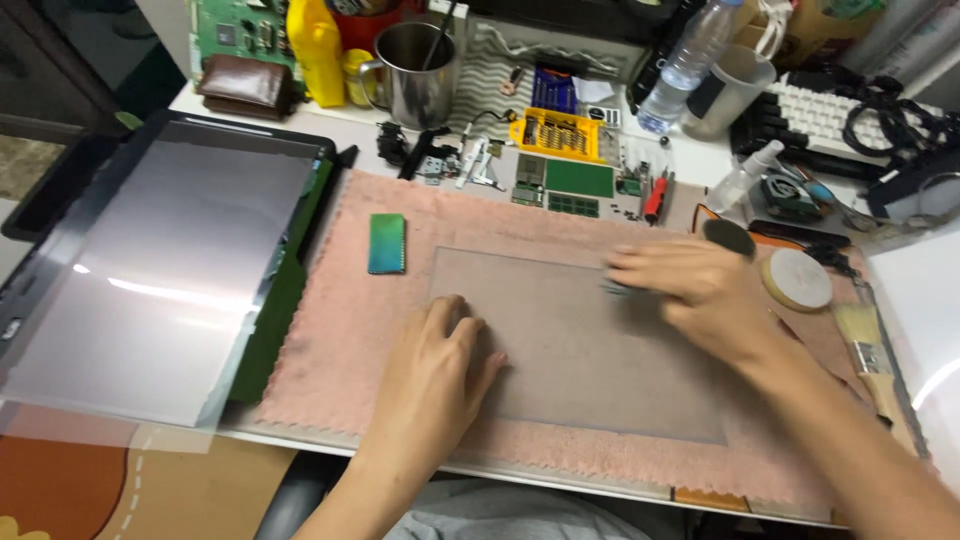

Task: The person cleans a rectangular screen panel placed on a pink towel. They first use a red-handled brush to sweep the surface, then switch to a small green sponge to wipe the panel, and finally use a gray cloth to buff the screen.

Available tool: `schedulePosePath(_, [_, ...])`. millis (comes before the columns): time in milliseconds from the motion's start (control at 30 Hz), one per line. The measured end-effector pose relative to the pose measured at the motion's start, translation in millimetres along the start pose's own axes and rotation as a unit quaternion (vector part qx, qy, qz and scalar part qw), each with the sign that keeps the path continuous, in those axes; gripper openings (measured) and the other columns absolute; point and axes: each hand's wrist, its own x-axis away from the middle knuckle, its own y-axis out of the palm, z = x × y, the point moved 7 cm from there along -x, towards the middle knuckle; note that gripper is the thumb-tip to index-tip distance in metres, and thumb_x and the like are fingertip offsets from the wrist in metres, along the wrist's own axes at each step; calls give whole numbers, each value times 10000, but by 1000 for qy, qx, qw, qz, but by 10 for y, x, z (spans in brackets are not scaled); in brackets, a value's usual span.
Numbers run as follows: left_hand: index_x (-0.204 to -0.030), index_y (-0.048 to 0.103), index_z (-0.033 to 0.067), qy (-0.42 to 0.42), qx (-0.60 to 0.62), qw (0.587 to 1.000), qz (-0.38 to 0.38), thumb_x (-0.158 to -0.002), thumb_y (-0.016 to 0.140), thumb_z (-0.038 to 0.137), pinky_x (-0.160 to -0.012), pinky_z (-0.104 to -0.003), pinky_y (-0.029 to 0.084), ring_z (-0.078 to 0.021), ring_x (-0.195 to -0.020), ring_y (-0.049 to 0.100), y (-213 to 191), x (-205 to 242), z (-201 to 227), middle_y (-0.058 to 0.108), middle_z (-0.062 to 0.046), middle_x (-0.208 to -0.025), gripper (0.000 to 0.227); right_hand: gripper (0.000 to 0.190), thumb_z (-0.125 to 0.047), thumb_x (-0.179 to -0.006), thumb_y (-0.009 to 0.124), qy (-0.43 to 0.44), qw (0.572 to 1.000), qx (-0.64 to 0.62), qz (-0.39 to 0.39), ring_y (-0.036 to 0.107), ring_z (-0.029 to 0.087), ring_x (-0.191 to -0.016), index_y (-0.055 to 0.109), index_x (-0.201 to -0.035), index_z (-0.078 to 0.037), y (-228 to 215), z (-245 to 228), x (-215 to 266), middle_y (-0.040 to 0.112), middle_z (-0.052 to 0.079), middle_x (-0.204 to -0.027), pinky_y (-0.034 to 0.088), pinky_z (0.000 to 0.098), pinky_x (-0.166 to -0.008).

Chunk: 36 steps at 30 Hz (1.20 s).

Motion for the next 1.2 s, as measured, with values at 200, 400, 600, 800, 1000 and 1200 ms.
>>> schedulePosePath(200, [-1155, 672, 25, 0, 10, 1000, -28, -1045, 823, 304, -940, -546, 540, -455, -1152, 629, 54, -16, -69, 641, -223, -1385, 336, 703, 269, -721, 729, -142, 985, -73, 67, 829, 286, -1310, 882, -1267, -145, 916, -831, -1046, 873, 70, -1310, 631, 455, -1246])
schedulePosePath(400, [-1168, 700, 71, 9, -26, 999, -26, -1020, 829, 409, -910, -539, 510, -440, -1066, 607, 31, -20, -126, 661, -200, -1231, 391, 341, -58, -980, 871, -200, 978, -41, 34, 821, 298, -1292, 887, -1310, -144, 1457, -994, -1201, 853, 66, -1366, 633, 502, -1152])
schedulePosePath(600, [-1219, 730, 131, 2, 13, 999, -40, -1030, 788, 449, -950, -564, 511, -457, -1080, 655, 8, -30, -132, 692, -201, -1382, 374, 487, 204, -885, 753, -213, 975, -60, 34, 809, 295, -1339, 882, -1271, -64, 868, -426, -497, 866, 90, -1349, 638, 487, -1139])
schedulePosePath(800, [-1306, 767, 154, -30, -23, 996, -77, -1005, 797, 557, -936, -563, 550, -427, -1152, 665, 78, -5, -200, 689, -133, -1416, 504, 716, 247, -716, 727, -74, 995, -66, -4, 793, 308, -1389, 855, -1318, -118, 169, 512, 500, 830, 113, -1418, 601, 505, -1291])
schedulePosePath(1000, [-1275, 785, 172, -24, -45, 997, -53, -973, 824, 565, -960, -527, 552, -406, -1158, 668, 77, -5, -215, 700, -98, -1402, 497, 753, 223, -671, 756, -28, 998, 54, 14, 795, 238, -1368, 891, -1292, -179, -170, 1051, 1050, 840, 21, -1403, 607, 444, -1242])
schedulePosePath(1200, [-1169, 870, 157, -29, 67, 997, 2, -1038, 789, 324, -1048, -536, 565, -398, -1166, 725, -171, -131, -365, 756, -117, -1313, 227, 687, 216, -810, 543, 239, 957, -102, 131, 822, 195, -1288, 857, -1319, -122, -496, 715, 807, 847, 94, -1356, 627, 291, -1193])
